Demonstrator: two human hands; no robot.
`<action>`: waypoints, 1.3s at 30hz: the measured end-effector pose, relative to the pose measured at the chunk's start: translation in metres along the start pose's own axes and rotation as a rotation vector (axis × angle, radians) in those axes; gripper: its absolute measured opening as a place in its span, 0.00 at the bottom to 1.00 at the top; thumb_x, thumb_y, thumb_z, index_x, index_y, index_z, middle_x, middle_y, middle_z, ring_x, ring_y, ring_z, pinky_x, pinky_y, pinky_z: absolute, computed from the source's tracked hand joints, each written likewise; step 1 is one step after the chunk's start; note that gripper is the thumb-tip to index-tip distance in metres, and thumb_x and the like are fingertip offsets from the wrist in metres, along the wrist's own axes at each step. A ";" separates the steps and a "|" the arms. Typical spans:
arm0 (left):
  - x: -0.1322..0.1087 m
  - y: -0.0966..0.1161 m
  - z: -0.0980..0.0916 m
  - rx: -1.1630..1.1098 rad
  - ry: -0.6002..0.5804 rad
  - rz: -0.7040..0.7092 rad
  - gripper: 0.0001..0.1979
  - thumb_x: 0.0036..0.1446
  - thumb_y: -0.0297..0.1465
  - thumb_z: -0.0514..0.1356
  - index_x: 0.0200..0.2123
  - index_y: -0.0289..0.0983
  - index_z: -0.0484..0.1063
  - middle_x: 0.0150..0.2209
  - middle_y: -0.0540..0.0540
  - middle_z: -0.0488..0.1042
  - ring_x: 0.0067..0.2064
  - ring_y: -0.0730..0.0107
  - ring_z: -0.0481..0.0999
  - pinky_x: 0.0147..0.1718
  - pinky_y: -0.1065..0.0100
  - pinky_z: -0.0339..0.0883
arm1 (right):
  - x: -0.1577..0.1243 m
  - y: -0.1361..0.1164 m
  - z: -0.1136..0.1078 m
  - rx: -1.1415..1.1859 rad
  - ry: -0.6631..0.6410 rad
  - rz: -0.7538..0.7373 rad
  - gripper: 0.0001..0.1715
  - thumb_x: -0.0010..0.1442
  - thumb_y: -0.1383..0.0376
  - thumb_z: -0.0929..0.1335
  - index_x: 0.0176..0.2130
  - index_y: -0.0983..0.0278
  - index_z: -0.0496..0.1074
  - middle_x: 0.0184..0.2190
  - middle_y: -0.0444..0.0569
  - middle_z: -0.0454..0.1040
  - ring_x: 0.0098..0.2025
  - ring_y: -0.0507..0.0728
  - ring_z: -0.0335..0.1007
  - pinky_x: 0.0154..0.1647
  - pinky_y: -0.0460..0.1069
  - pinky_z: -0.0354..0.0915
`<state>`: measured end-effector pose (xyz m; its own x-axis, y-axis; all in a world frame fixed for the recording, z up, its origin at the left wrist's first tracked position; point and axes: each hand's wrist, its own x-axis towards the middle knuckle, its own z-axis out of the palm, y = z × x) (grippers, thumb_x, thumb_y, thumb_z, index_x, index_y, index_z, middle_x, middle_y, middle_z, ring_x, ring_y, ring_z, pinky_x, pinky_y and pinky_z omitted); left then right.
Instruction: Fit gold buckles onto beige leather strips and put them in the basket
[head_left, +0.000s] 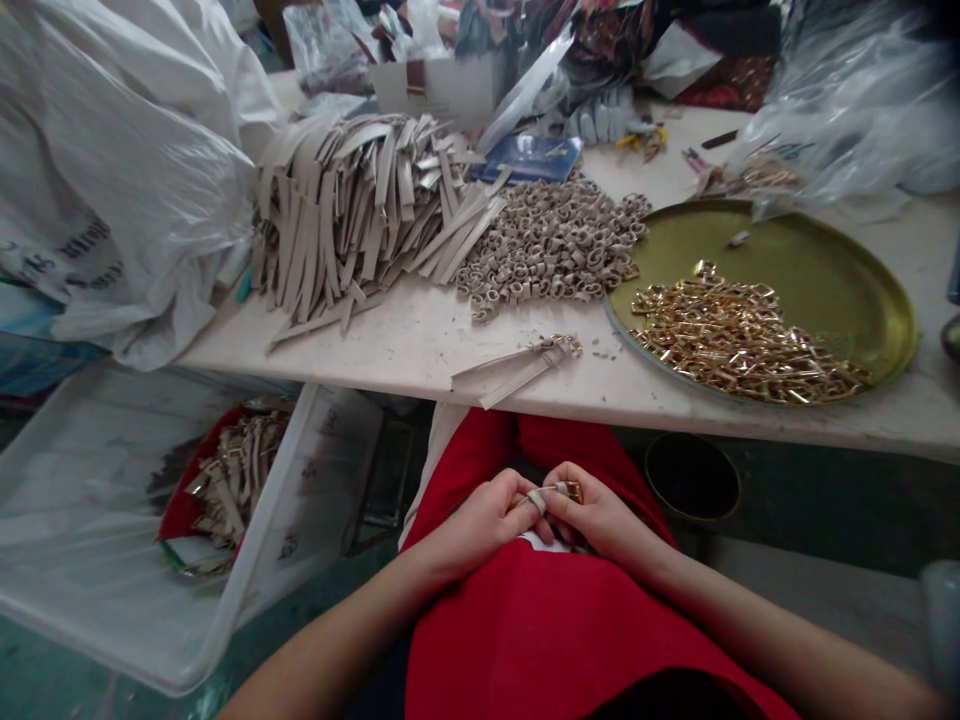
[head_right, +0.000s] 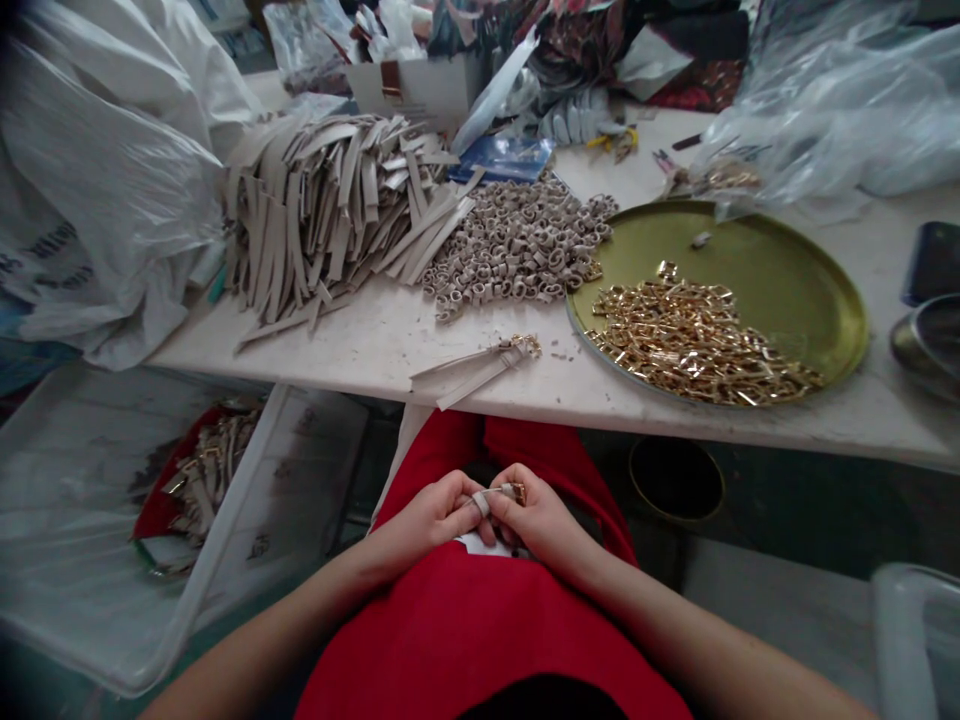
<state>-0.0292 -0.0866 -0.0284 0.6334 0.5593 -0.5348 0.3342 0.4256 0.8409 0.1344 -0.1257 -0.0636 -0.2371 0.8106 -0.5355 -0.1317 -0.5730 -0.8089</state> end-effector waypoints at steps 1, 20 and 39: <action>0.002 -0.001 0.000 0.080 0.027 0.003 0.15 0.58 0.41 0.52 0.38 0.34 0.63 0.32 0.44 0.76 0.37 0.69 0.74 0.36 0.69 0.63 | 0.002 0.003 0.000 0.011 0.001 0.018 0.26 0.46 0.44 0.68 0.29 0.62 0.59 0.11 0.35 0.62 0.12 0.46 0.50 0.13 0.42 0.43; 0.014 0.001 -0.007 0.612 -0.086 -0.046 0.17 0.60 0.38 0.46 0.28 0.34 0.67 0.26 0.50 0.68 0.27 0.74 0.64 0.24 0.74 0.53 | 0.001 0.011 -0.016 -0.265 -0.057 -0.110 0.11 0.56 0.57 0.65 0.32 0.62 0.60 0.19 0.38 0.62 0.21 0.49 0.56 0.20 0.44 0.53; -0.008 -0.018 0.012 0.310 -0.084 0.002 0.17 0.58 0.39 0.50 0.32 0.32 0.70 0.27 0.50 0.66 0.30 0.74 0.63 0.27 0.74 0.56 | -0.028 -0.004 -0.018 -0.385 -0.308 -0.193 0.16 0.58 0.53 0.63 0.31 0.63 0.60 0.21 0.38 0.56 0.23 0.48 0.48 0.21 0.43 0.47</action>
<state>-0.0320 -0.1076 -0.0384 0.6856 0.4936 -0.5351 0.5212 0.1804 0.8342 0.1591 -0.1440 -0.0501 -0.5233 0.7903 -0.3189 0.1481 -0.2842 -0.9473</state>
